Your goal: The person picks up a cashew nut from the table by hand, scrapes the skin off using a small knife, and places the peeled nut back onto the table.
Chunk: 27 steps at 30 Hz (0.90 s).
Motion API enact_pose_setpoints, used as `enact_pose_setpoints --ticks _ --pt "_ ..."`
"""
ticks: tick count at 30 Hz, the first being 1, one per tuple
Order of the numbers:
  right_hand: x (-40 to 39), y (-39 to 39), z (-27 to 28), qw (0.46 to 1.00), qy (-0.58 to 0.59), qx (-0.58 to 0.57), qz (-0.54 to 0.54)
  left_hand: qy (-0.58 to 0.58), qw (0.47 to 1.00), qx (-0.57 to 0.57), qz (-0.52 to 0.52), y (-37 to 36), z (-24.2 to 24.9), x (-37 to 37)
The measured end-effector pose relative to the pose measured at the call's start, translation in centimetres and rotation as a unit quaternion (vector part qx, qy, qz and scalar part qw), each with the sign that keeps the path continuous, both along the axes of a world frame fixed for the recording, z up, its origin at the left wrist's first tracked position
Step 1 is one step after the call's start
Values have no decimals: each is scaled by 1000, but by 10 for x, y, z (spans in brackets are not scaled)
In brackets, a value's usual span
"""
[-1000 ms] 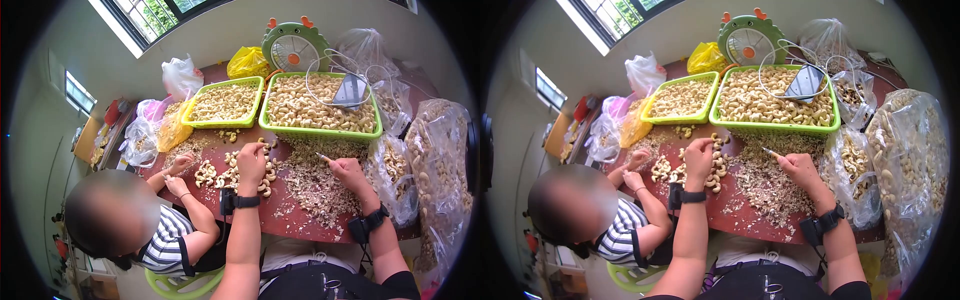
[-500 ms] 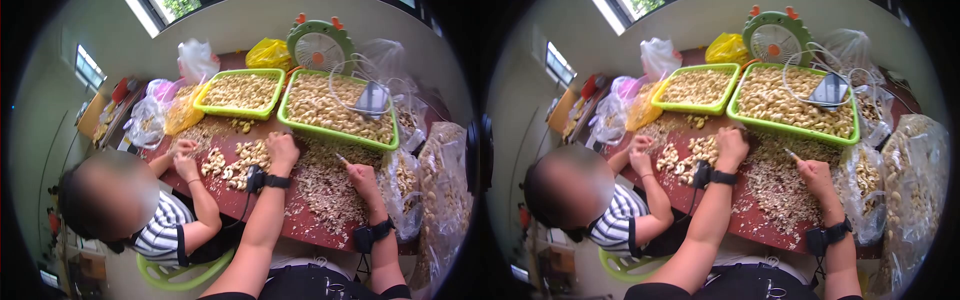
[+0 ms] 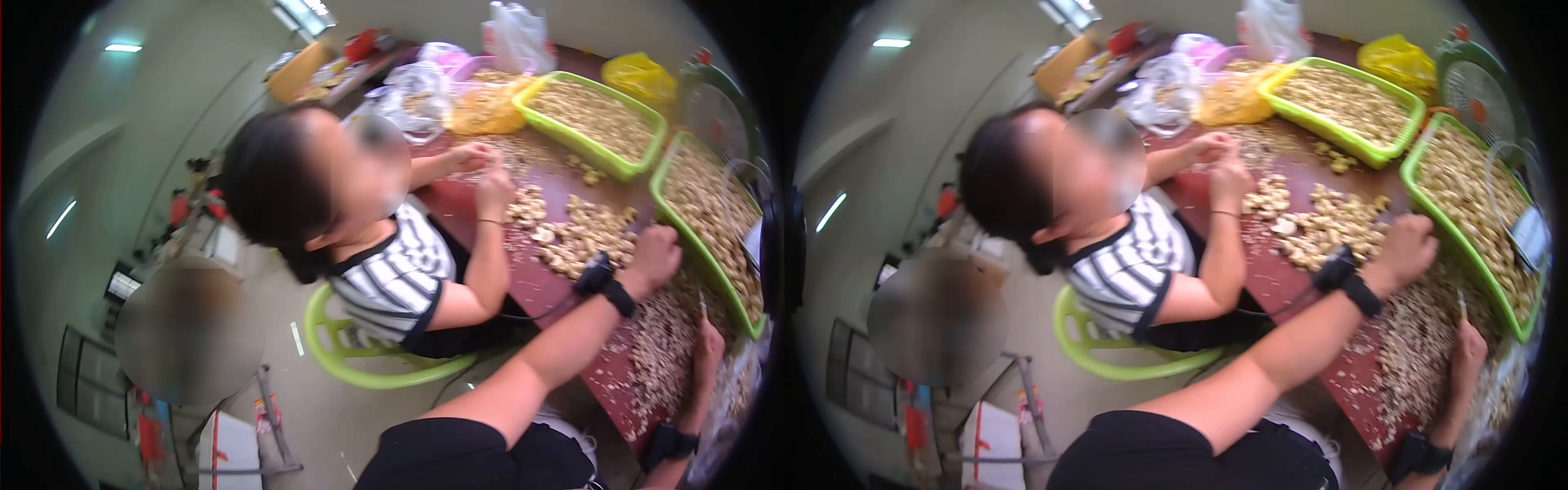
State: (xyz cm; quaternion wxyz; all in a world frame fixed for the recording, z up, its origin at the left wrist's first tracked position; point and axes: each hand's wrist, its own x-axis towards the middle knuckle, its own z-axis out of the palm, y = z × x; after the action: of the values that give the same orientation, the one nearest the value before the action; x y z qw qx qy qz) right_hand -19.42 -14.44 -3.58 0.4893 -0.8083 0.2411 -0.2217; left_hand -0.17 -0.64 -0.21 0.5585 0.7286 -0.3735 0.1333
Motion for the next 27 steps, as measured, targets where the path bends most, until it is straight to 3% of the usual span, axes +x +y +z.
enact_pose_setpoints --ticks 1,4,5,7,9,10,12,14,18,27 --pt "-1 -24 -22 998 -3 7 59 8 1000 -2 -6 -2 -1 -3" --pt "2 -13 -11 998 8 -3 55 157 982 -40 -96 6 15 -19" --pt "1 -13 -15 999 2 7 37 143 984 -60 -89 0 10 -18" --pt "0 9 14 999 -3 -2 45 345 899 -132 -235 1 18 -24" --pt "0 20 24 999 17 44 6 438 846 -146 -266 1 24 -28" --pt "0 24 31 1000 15 2 11 446 851 -126 -247 3 29 -28" --pt "0 31 37 998 21 62 -2 481 830 -141 -247 2 25 -27" --pt "-1 31 40 999 43 27 -8 499 815 -137 -262 3 21 -23" --pt "-5 31 53 998 53 31 -1 516 772 -127 -349 6 22 -21" --pt "-9 28 57 997 49 42 34 465 800 -52 -375 4 30 -36"
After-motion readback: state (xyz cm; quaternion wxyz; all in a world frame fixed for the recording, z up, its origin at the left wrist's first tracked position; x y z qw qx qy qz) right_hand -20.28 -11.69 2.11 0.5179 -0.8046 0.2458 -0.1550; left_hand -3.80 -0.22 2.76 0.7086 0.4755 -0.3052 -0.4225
